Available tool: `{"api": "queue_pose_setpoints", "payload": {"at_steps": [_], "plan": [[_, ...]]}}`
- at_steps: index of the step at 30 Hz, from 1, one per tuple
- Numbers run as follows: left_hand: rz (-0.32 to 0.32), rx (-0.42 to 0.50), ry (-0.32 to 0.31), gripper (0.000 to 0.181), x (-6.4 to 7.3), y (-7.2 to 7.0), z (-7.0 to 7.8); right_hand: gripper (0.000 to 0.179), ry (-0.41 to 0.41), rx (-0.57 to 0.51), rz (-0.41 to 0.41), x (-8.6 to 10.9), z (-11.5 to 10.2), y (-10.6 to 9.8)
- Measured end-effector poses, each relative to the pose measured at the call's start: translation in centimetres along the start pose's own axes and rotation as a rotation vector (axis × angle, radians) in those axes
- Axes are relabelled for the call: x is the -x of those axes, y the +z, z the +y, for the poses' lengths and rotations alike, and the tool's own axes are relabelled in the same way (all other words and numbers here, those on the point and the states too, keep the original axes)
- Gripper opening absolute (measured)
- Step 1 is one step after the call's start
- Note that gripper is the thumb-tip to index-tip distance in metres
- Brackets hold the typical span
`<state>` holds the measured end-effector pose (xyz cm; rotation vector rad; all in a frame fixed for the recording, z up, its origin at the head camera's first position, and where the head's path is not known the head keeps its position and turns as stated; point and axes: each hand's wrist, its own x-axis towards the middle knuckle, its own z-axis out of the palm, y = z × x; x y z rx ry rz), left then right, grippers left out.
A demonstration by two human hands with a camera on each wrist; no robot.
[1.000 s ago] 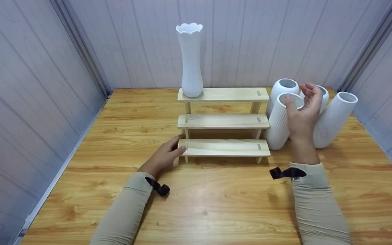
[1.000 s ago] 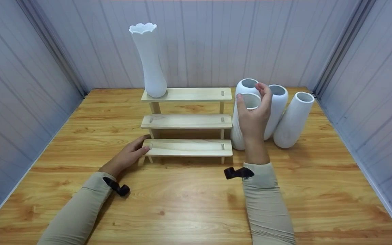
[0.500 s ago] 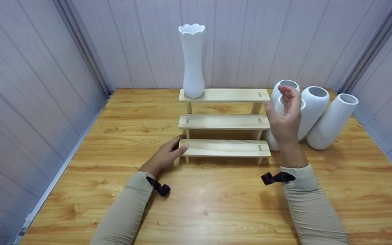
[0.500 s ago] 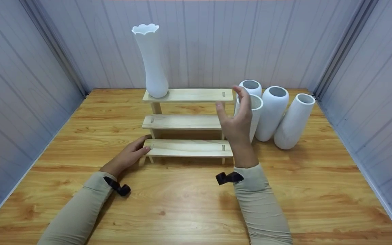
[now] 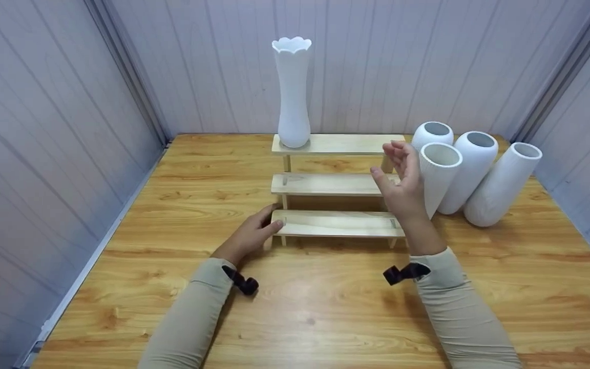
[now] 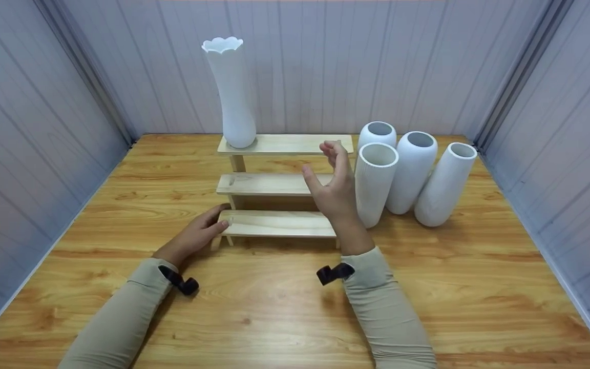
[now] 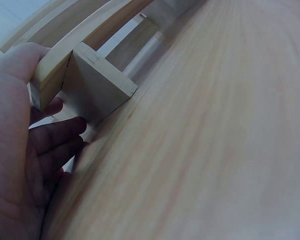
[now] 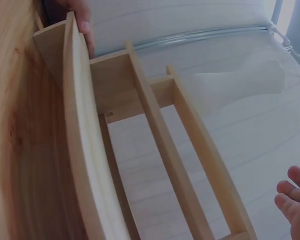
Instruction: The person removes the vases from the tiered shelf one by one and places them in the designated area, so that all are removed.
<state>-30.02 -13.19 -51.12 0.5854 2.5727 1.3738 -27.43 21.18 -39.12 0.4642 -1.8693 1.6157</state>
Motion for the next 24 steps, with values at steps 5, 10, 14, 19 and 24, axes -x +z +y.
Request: {"api": "queue_pose_setpoints", "payload": {"at_steps": [5,10,14,19,24], "plan": [[0.005,0.000,-0.001,0.072,0.0,0.1,0.0,0.058,0.030,0.020,-0.036,0.3,0.6,0.5],[0.014,-0.008,-0.003,0.073,0.0,0.1,0.0,0.060,0.061,0.014,-0.063,0.3,0.9,0.9],[0.005,-0.008,-0.010,0.074,0.0,0.1,0.0,0.060,0.085,-0.008,-0.080,0.3,0.9,1.1],[-0.005,0.015,-0.003,0.071,0.0,0.0,0.2,0.062,0.140,-0.024,-0.114,0.2,0.9,1.5],[-0.010,0.011,0.004,0.068,-0.1,0.0,0.2,0.064,0.187,-0.014,-0.151,0.3,0.4,2.1]]}}
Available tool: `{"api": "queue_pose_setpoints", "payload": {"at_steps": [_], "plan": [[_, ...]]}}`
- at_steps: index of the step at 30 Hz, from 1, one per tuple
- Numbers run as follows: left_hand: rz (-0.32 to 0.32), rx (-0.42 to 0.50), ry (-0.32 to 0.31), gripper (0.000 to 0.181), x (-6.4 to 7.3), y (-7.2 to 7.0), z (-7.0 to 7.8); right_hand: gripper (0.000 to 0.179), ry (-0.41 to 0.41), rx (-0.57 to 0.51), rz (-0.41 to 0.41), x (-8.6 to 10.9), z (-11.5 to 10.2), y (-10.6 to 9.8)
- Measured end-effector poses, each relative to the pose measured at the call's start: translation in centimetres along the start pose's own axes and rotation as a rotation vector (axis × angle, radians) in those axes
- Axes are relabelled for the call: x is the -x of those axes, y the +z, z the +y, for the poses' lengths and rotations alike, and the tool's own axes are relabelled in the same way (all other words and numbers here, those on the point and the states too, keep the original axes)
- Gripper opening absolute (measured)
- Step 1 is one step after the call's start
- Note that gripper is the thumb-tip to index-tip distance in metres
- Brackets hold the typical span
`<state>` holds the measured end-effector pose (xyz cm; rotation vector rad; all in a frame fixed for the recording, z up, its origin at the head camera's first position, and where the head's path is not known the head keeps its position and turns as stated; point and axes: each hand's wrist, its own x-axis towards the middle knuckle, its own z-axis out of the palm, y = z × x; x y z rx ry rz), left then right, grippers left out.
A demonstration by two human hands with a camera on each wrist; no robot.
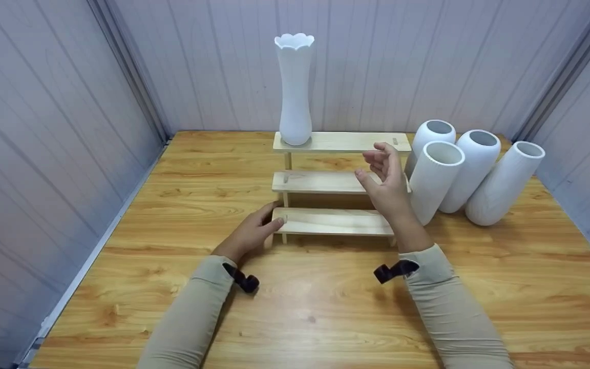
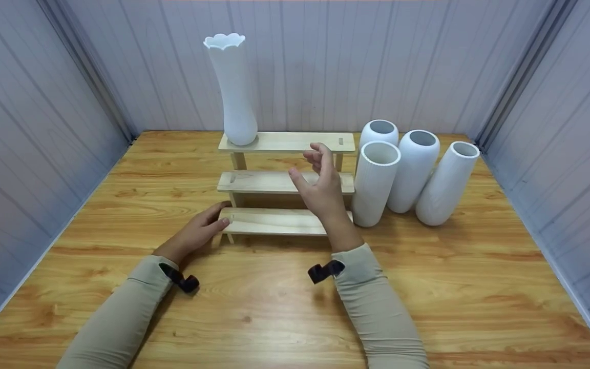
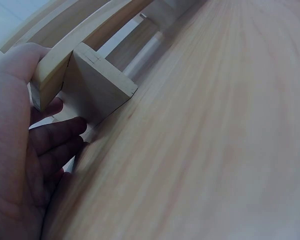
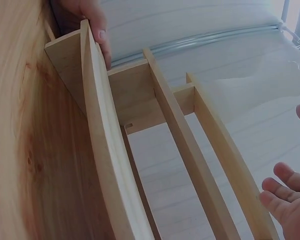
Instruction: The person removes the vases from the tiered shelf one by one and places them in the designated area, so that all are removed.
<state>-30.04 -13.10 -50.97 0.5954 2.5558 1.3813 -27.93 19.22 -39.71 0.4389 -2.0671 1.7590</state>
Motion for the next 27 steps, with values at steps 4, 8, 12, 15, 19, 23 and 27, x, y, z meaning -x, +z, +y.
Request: {"api": "queue_pose_setpoints", "payload": {"at_steps": [4,8,12,15,19,23,27], "plan": [[0.011,-0.014,-0.003,0.069,-0.1,0.0,0.0,0.062,0.050,0.016,-0.056,0.0,0.5,0.1],[0.017,-0.015,-0.009,0.071,-0.1,0.1,-0.1,0.062,0.096,0.041,-0.129,0.0,1.3,0.1],[0.013,-0.011,-0.021,0.075,0.1,0.0,-0.1,0.063,0.103,0.045,-0.163,0.1,1.3,0.3],[0.013,-0.008,-0.020,0.075,0.0,0.0,0.0,0.063,0.104,0.037,-0.161,0.1,1.2,0.3],[0.020,-0.002,-0.008,0.074,0.0,-0.1,0.1,0.065,0.104,0.020,-0.155,0.0,0.9,0.5],[0.021,0.003,-0.012,0.073,0.0,0.0,0.0,0.067,0.096,-0.002,-0.146,-0.1,0.8,0.8],[0.004,0.009,-0.015,0.074,0.0,0.1,-0.1,0.069,0.083,-0.027,-0.130,-0.2,0.8,1.1]]}}
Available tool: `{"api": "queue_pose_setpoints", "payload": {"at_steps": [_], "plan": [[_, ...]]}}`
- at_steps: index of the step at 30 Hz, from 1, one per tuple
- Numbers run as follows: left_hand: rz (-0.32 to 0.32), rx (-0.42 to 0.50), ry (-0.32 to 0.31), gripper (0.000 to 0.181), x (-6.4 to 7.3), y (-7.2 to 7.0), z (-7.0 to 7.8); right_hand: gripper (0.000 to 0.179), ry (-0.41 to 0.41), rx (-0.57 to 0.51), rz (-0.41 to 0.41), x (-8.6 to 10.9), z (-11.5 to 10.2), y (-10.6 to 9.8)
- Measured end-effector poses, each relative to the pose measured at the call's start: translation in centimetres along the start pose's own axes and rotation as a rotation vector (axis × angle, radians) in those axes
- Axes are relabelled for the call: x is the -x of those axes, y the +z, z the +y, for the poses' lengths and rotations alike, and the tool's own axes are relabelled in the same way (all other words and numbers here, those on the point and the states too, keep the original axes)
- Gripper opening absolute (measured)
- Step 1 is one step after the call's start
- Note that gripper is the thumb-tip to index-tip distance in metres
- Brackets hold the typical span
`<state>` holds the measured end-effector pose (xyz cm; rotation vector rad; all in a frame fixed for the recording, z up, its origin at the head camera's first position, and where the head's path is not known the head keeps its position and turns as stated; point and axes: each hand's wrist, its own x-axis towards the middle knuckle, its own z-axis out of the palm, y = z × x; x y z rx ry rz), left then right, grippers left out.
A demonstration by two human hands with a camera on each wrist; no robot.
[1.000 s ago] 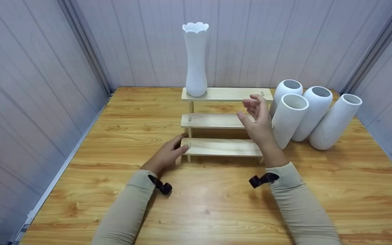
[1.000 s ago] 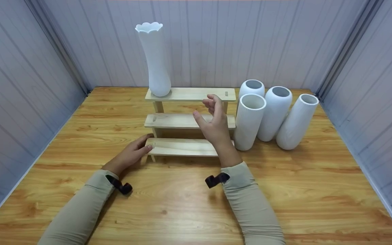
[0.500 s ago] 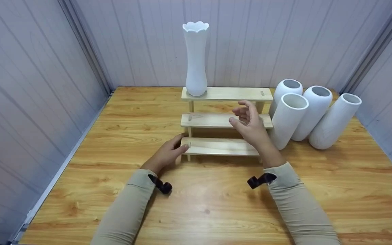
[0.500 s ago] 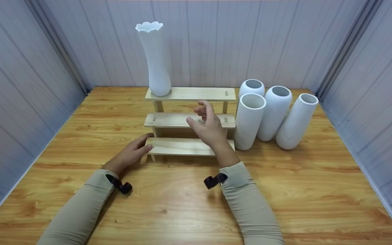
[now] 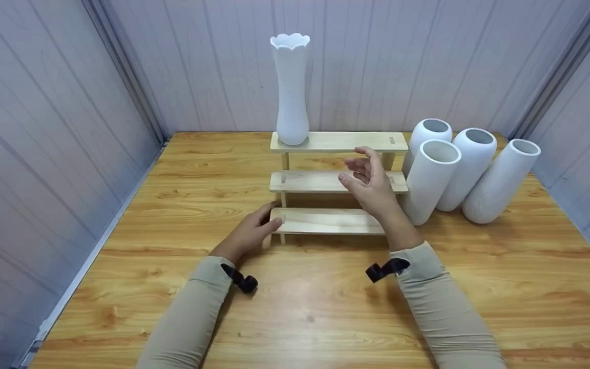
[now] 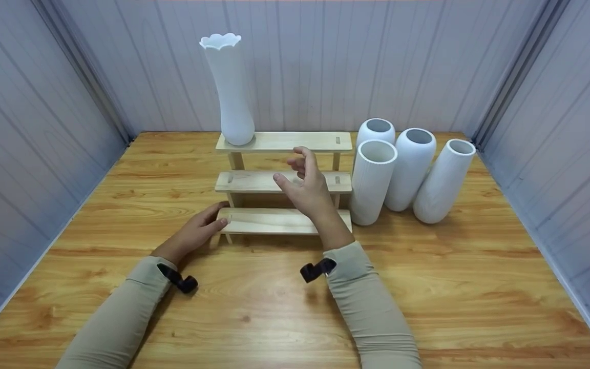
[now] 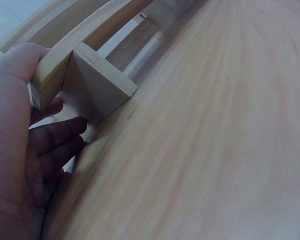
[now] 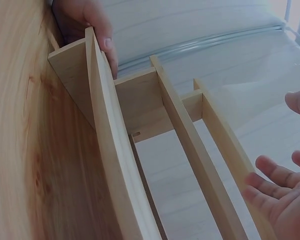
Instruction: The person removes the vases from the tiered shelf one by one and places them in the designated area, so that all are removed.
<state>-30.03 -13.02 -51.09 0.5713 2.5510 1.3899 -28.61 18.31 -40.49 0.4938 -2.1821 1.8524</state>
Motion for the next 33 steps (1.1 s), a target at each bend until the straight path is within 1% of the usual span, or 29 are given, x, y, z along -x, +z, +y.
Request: {"api": "queue_pose_setpoints", "payload": {"at_steps": [4,8,14,20,24,27,33], "plan": [[-0.008,-0.004,0.004,0.073,0.1,0.0,-0.1,0.072,-0.017,-0.015,0.024,-0.4,0.1,0.3],[0.001,-0.005,0.008,0.071,0.2,0.0,-0.1,0.074,-0.031,-0.013,0.043,-0.8,0.3,0.5],[0.005,-0.016,0.004,0.075,0.1,0.2,-0.1,0.077,-0.048,-0.022,0.054,-1.2,0.4,1.1],[0.003,-0.014,0.003,0.074,0.2,0.2,0.1,0.081,-0.084,-0.004,0.064,-2.1,-0.3,1.7],[0.004,-0.022,0.004,0.072,0.2,0.1,0.1,0.081,-0.100,0.015,0.046,-3.0,-1.0,2.1],[0.007,-0.020,-0.001,0.072,0.1,0.0,0.0,0.082,-0.091,0.028,0.025,-4.0,-1.5,2.5],[0.001,0.009,-0.006,0.074,0.1,-0.1,0.1,0.087,-0.025,0.038,0.017,-6.3,-2.2,3.6]]}}
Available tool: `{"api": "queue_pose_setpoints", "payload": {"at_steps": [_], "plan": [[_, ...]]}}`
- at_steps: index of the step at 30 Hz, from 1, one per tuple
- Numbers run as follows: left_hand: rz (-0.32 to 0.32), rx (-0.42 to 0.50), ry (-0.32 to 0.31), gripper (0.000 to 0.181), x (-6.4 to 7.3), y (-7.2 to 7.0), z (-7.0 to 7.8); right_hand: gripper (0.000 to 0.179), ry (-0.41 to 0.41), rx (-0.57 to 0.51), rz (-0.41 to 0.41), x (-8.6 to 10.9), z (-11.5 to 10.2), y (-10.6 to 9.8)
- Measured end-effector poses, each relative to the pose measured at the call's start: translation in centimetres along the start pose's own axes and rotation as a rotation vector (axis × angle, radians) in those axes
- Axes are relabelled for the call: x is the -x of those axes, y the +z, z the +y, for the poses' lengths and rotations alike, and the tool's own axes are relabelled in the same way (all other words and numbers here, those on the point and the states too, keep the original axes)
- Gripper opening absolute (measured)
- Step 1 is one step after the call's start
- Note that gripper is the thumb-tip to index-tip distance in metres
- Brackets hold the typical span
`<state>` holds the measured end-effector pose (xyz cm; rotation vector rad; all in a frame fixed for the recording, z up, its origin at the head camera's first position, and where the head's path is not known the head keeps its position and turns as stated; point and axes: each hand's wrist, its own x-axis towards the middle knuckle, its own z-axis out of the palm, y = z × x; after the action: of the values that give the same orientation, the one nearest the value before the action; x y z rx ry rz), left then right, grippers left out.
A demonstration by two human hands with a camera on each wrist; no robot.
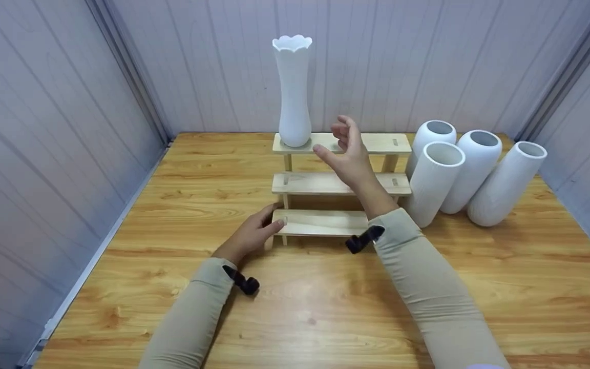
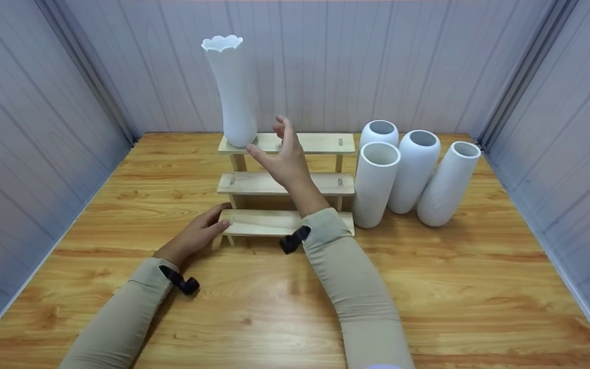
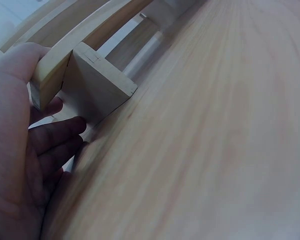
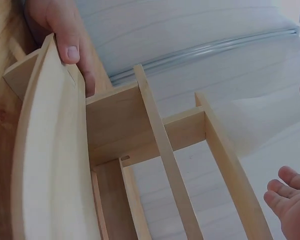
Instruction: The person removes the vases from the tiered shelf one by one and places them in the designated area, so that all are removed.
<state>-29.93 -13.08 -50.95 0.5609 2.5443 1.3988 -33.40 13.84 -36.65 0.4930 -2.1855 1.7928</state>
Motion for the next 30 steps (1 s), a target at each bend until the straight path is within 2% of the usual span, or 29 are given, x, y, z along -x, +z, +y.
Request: {"api": "queue_pose_setpoints", "payload": {"at_steps": [5,14,19,25,30], "plan": [[0.012,-0.008,-0.007,0.073,0.1,-0.1,0.0,0.091,0.077,0.008,-0.025,-2.0,0.0,1.2],[0.018,-0.012,0.032,0.064,0.0,0.1,0.1,0.101,0.197,0.032,-0.065,-4.9,-0.3,2.5],[0.016,-0.032,0.031,0.065,0.1,0.3,0.2,0.104,0.216,0.003,-0.056,-5.9,-0.4,3.0],[0.008,-0.044,0.033,0.066,0.1,0.3,0.3,0.102,0.215,-0.089,-0.049,-6.7,-0.6,3.5],[0.006,-0.064,0.038,0.066,-0.1,0.3,0.4,0.103,0.260,-0.055,-0.056,-7.0,-0.9,3.7]]}}
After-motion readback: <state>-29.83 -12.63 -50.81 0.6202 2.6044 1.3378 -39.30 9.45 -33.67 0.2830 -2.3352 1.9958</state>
